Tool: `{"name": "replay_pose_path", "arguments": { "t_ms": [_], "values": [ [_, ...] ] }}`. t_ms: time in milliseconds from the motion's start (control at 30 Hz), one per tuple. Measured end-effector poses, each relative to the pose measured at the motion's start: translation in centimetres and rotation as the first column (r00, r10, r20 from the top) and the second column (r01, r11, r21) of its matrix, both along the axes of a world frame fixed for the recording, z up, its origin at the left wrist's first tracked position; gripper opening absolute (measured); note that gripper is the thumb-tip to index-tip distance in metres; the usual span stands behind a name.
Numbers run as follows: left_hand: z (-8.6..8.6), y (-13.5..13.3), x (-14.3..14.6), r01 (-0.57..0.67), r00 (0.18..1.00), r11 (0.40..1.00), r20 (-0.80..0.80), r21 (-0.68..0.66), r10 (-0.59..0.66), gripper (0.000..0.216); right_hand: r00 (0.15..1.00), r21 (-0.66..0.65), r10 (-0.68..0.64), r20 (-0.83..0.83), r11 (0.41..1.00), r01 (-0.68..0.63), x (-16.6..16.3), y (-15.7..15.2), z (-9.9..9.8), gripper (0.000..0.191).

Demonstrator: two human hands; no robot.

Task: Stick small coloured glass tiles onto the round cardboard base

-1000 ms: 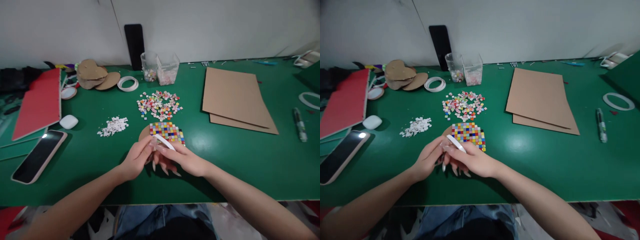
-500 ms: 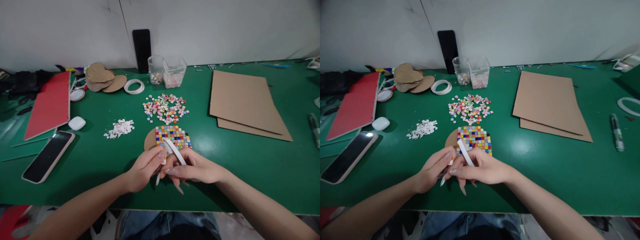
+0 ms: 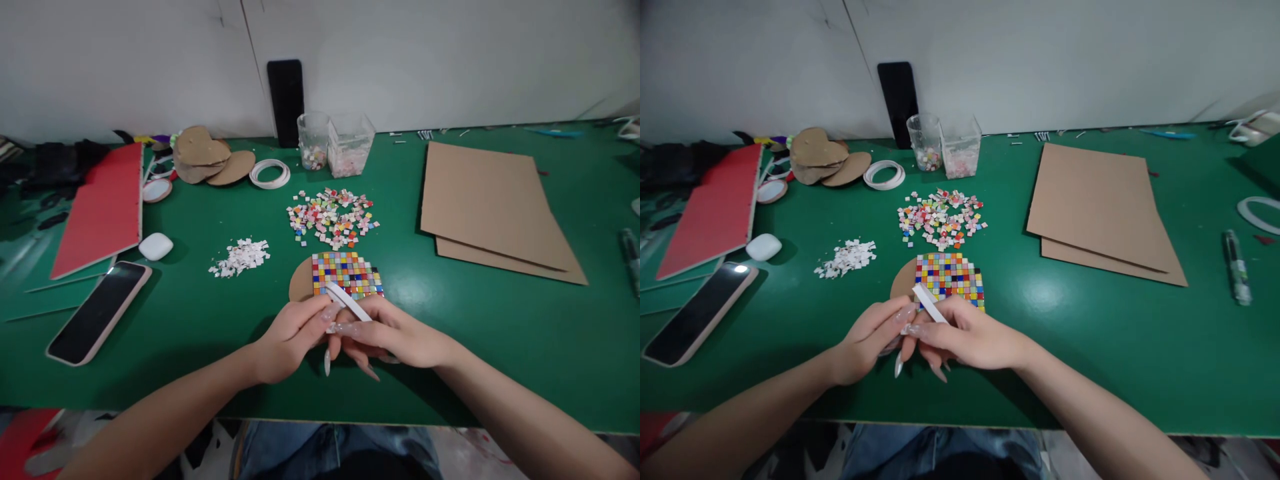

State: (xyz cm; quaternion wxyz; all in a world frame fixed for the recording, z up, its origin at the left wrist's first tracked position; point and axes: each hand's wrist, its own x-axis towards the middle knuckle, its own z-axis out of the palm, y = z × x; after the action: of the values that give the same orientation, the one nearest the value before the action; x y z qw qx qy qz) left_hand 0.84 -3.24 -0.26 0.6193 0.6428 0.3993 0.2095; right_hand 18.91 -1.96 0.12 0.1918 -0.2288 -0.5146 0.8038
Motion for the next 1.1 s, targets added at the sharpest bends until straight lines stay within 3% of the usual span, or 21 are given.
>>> {"name": "replay_pose_path", "arguments": {
  "t_ms": [467,600,733,800,933,1033,1100],
  "values": [
    [0.16,0.13,0.22,-0.022,0.999,0.991,-0.032,0.132,0.026,0.038,0.999,0.029,-0.041,0.022,0.999,0.040,-0.08,-0.21,-0.39,0.027],
    [-0.16,-0.09,0.39,-0.143,0.987,0.956,-0.032,0.258,0.156,0.031,0.988,0.083,-0.146,0.045,0.986,0.142,-0.23,-0.23,-0.44,0.022],
    [-0.32,-0.29,0.12,-0.277,0.948,0.868,-0.031,0.412,0.317,0.029,0.975,0.161,-0.206,0.081,0.968,0.191,-0.39,-0.16,-0.48,0.024],
    [-0.21,-0.22,-0.10,-0.231,0.953,0.848,-0.063,0.477,0.296,0.029,0.967,0.188,-0.232,0.104,0.959,0.210,-0.42,-0.16,-0.60,0.023],
    [-0.17,0.12,-0.30,-0.007,0.972,0.786,-0.180,0.619,0.150,0.018,0.944,0.275,-0.283,0.167,0.933,0.231,-0.42,-0.30,-0.82,0.019],
    [-0.48,0.31,-0.25,0.074,0.955,0.689,-0.250,0.721,0.158,0.011,0.928,0.418,-0.309,0.208,0.886,0.202,-0.44,-0.32,-0.78,0.018],
    [-0.66,0.39,-0.19,0.113,0.939,0.661,-0.297,0.742,0.172,0.009,0.913,0.522,-0.333,0.234,0.836,0.171,-0.47,-0.24,-0.70,0.021]
  ]
}}
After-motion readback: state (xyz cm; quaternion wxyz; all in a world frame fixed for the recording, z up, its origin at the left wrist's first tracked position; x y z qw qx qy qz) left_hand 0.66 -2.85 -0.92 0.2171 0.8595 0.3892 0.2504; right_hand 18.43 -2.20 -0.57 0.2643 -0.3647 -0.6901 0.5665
